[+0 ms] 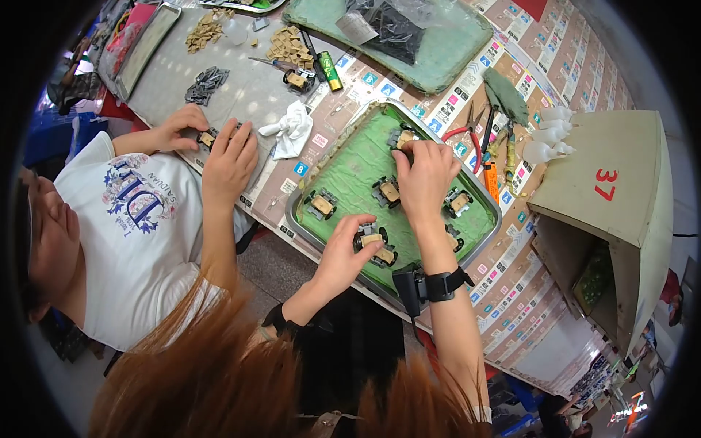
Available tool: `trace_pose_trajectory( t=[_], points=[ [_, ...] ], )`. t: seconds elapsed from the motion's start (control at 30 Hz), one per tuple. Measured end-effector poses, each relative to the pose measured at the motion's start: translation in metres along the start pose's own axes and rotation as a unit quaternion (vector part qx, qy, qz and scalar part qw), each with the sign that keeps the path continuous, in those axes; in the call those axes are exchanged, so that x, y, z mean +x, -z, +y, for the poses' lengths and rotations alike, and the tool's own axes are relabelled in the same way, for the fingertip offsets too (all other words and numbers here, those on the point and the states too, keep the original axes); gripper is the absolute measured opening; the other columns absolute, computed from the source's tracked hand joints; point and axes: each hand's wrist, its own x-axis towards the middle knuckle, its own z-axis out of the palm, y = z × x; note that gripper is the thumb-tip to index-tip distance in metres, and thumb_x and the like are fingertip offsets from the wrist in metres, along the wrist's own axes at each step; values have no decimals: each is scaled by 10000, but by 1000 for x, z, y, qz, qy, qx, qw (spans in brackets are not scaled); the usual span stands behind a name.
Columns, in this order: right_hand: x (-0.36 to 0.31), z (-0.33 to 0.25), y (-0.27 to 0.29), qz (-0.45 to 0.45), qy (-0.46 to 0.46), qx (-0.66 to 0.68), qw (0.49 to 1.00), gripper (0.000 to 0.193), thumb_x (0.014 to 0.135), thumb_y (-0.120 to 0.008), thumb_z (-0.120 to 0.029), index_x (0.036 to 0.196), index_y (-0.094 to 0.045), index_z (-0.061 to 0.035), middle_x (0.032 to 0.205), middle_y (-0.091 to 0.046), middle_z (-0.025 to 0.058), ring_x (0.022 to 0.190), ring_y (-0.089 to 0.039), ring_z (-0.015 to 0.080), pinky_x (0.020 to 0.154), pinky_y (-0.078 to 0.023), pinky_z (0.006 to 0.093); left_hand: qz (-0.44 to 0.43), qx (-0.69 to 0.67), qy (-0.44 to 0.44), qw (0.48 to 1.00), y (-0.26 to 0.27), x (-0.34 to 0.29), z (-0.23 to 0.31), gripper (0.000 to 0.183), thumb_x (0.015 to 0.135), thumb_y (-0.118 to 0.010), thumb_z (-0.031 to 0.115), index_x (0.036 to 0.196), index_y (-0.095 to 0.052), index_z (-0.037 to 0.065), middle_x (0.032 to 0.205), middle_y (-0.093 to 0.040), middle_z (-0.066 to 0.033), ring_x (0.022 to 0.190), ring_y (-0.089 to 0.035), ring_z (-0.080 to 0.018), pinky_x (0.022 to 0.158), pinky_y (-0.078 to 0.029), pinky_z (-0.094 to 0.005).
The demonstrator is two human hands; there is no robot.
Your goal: Assembling small electronic components and placing them on a tray.
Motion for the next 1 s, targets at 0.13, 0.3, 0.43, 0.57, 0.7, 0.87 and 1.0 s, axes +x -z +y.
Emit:
trace_pose_trajectory(
  t=[0.13,0.3,0.43,0.57,0.7,0.87,1.0],
  points=[
    [-10,5,1,35,15,15,999,118,693,-640,-152,732,-571,-64,760,-559,37,817,-458,224,778,-282,350,-30,77,-26,996,-2,-3,-10,344,723,-621,127,1025,-489,30,1056,-466,-134,999,-450,-291,853,-366,-337],
    [-26,-1,13,116,46,88,988,103,662,-657,-79,712,-568,-66,731,-557,27,768,-470,214,747,-309,332,-2,113,-52,992,-7,-9,-7,322,703,-631,137,985,-531,15,1056,-466,-128,1000,-429,-314,850,-353,-370],
    [-36,-17,31,133,42,116,983,128,636,-675,-59,708,-569,-66,735,-558,28,774,-472,214,737,-311,329,29,210,-89,973,2,-6,-2,291,693,-654,172,940,-575,40,1016,-499,-109,998,-436,-285,859,-348,-363],
    [-51,-27,40,142,18,151,978,140,625,-687,-49,699,-570,-67,725,-554,32,770,-472,214,734,-313,324,31,208,-82,974,8,0,-4,296,702,-645,181,942,-566,28,1006,-506,-104,980,-447,-278,840,-358,-352],
    [-77,-25,58,115,-42,149,981,131,636,-683,-50,692,-565,-63,709,-553,35,775,-479,211,739,-317,325,63,155,-71,983,1,9,7,321,727,-615,133,1010,-510,25,974,-505,-115,934,-482,-264,784,-397,-345],
    [-118,-12,60,63,-85,122,987,119,644,-677,-61,687,-565,-66,705,-553,30,777,-480,212,751,-315,327,120,155,-89,977,-17,24,13,485,698,-643,105,1116,-412,19,999,-455,-161,899,-492,-259,740,-416,-346],
    [-135,9,58,33,-94,87,991,118,648,-674,-87,687,-564,-69,698,-543,30,779,-474,219,755,-308,335,113,157,-94,977,-43,37,16,541,681,-658,101,1140,-383,13,1029,-439,-178,921,-476,-285,763,-403,-358]
  ],
)
